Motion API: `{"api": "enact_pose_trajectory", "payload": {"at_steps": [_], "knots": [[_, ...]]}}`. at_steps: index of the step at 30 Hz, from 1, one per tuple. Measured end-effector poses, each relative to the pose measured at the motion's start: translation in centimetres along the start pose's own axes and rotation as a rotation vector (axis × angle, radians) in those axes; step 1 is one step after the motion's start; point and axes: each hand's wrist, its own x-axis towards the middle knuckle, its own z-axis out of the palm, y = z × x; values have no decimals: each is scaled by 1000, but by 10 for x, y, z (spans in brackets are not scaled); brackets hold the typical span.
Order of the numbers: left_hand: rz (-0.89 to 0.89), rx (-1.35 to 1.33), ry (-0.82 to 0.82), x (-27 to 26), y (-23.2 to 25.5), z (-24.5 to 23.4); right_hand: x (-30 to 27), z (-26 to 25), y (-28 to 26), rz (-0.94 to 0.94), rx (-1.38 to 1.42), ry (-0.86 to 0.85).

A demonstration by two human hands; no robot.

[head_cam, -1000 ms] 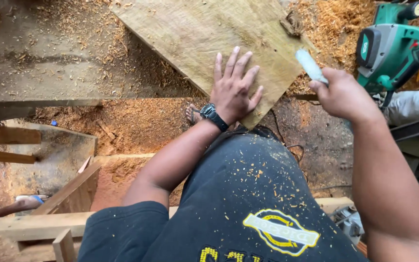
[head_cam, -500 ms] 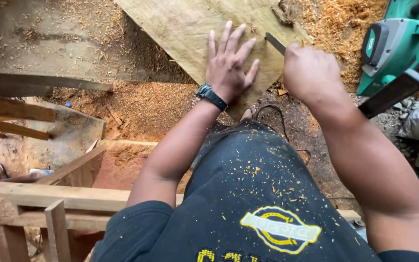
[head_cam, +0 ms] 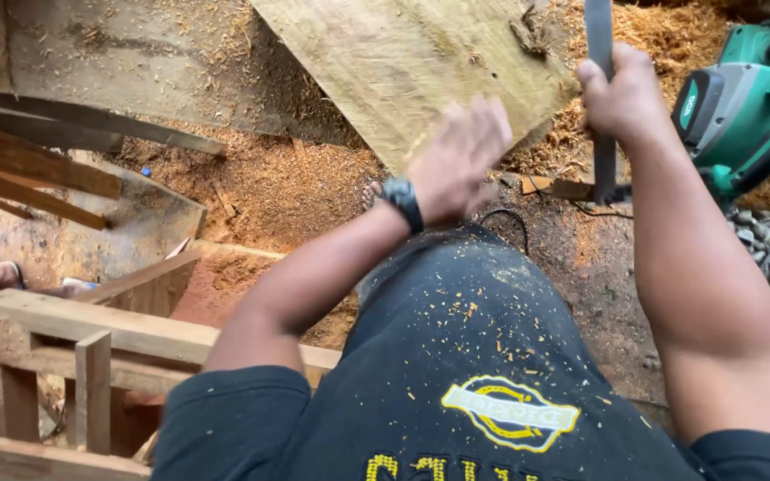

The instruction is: Planing, measuring, and cleaning wooden boards in a workshop environment.

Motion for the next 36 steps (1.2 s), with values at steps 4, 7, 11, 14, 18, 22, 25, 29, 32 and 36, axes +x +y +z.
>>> {"api": "enact_pose_trajectory", "payload": {"at_steps": [4, 7, 11, 14, 18, 22, 25, 29, 32, 36], "knots": [[639, -619, 460, -74, -14, 8, 88, 7, 51, -145, 71, 187], [362, -577, 637, -118, -39, -28, 142, 6, 94, -180, -13, 271], [-122, -354, 690, -115, -59, -22, 199, 19, 147, -318, -373, 468], [-515, -86, 296, -54, -65, 21, 129, 19, 81, -661, -212, 656], [-129, 449, -231, -69, 5, -5, 94, 38, 81, -794, 37, 307], [288, -489, 405, -155, -4, 70, 46, 45, 76, -641, 138, -18], [-488, -810, 514, -161, -11, 88, 13, 35, 58, -690, 98, -96], [-1304, -1983, 340, -88, 2, 68, 23, 30, 67, -636, 112, -201], [-818, -2704, 750, -31, 27, 110, 29, 41, 70, -767, -8, 18], [-1430, -2258, 917, -28, 16, 44, 47, 46, 88, -831, 88, 131]]}}
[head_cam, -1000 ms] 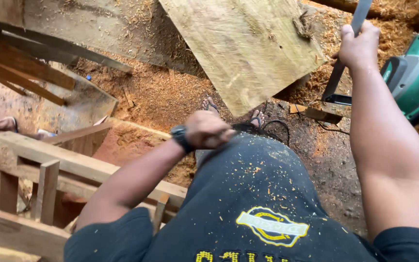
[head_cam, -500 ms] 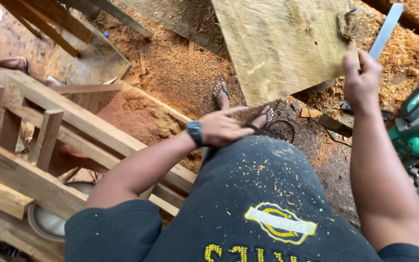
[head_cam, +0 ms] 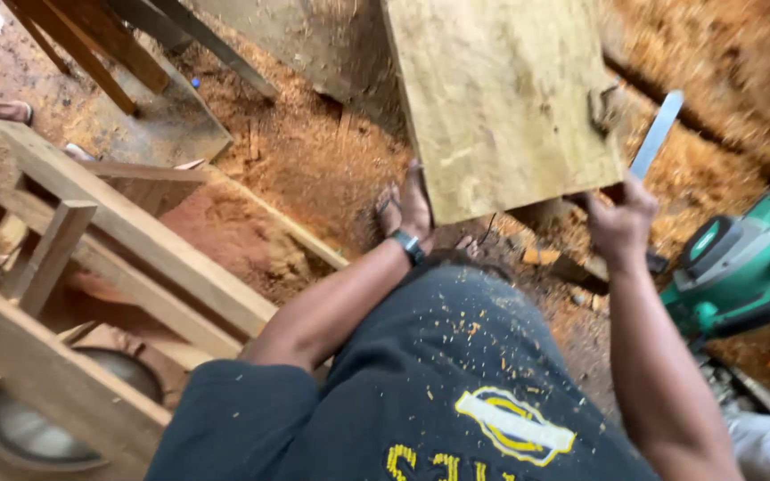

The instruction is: Planing, measuring, and cleaning wooden boards in a workshop environment.

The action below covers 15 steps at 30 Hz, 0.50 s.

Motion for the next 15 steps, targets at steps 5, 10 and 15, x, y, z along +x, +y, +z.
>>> {"api": "enact_pose_trajectory", "payload": {"at_steps": [5, 10, 15], "knots": [[350, 480, -311, -66, 57, 2, 38, -9, -31, -127, 384, 240], [528, 505, -441, -106, 117, 24, 106, -21, -98, -273, 400, 304], [790, 418, -498, -101, 139, 35, 135, -17, -139, -334, 463, 331]]}}
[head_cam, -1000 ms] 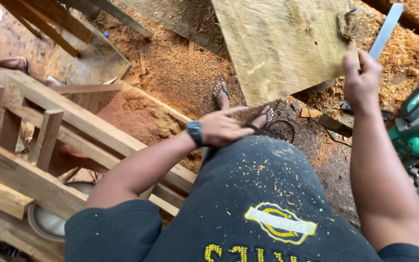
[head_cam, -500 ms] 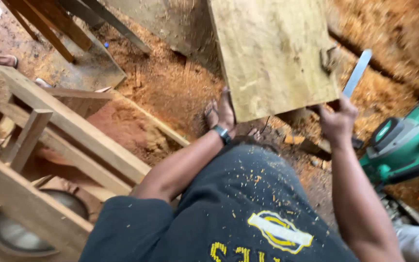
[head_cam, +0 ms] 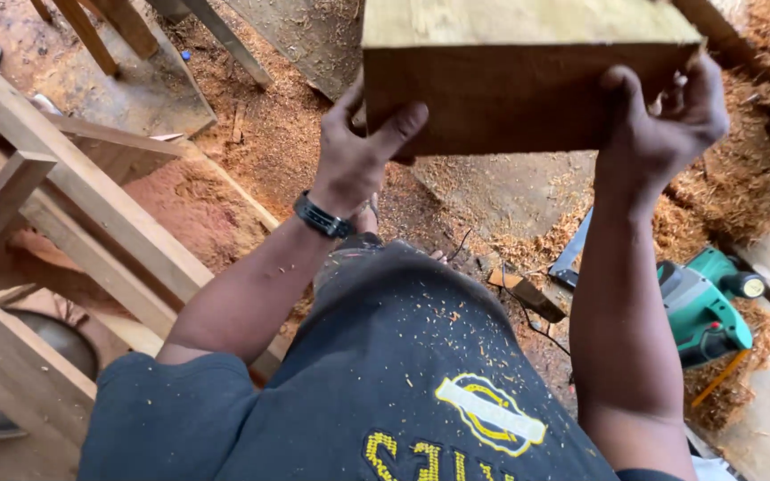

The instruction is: Planing, measuring, and cleaning wooden boards in a workshop environment.

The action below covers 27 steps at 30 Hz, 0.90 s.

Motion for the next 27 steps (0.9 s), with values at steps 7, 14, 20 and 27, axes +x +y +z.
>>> {"api": "enact_pose_trajectory", "payload": {"at_steps": [7, 14, 20, 27], "knots": [[-23, -116, 41, 6, 0, 4, 9, 1, 3, -4, 98, 21], [4, -118, 58, 7, 1, 6, 14, 1, 6, -58, 159, -26], [-17, -53, 72, 6, 2, 8, 15, 0, 7, -39, 131, -11], [-44, -62, 67, -1, -9, 5, 3, -9, -3, 49, 197, -27]]}}
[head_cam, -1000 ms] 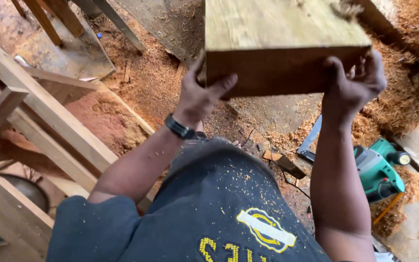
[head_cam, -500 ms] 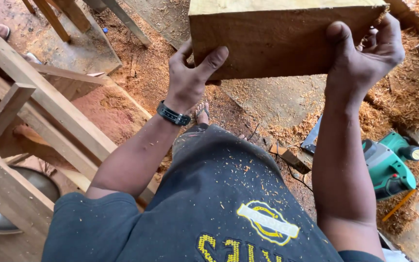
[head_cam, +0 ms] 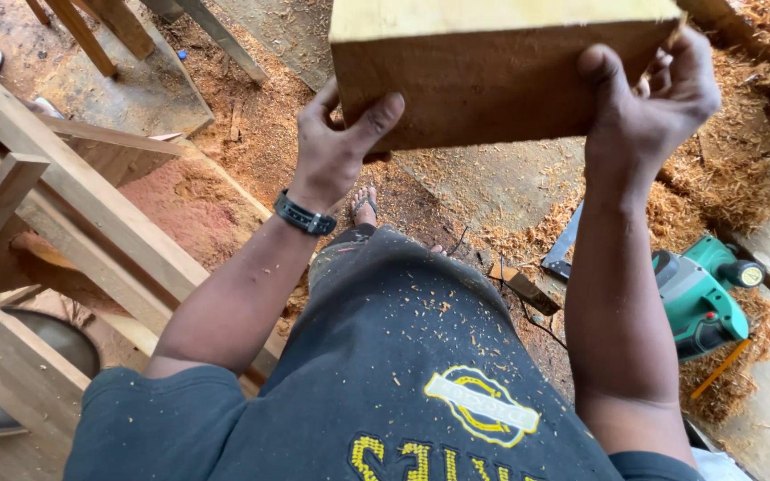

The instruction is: Planing, measuring, and cleaning wooden boards in a workshop environment.

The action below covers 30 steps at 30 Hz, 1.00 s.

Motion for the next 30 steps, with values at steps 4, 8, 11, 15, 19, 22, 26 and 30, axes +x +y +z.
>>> {"api": "enact_pose_trajectory", "payload": {"at_steps": [4, 8, 11, 15, 19, 22, 26, 30], "knots": [[-198, 67, -15, -17, -44, -3, -46, -39, 11, 81, -269, -47], [-233, 149, -89, -51, -101, -7, -112, -76, 36, 189, -415, -105], [-176, 232, -106, -54, -203, -36, -154, -111, 87, 248, -479, -114], [-98, 435, -127, -61, -245, -35, -156, -132, 60, 241, -519, -153], [-131, 252, -214, -77, -250, -16, -161, -195, -12, 31, -940, 76], [-89, 241, -294, -76, -245, 2, -204, -259, -25, -11, -1221, 339], [60, 527, -282, -78, -267, 1, -245, -274, -4, 800, -410, 655], [-198, 565, -270, -74, -243, -13, -225, -283, -4, 981, -477, 662]]}}
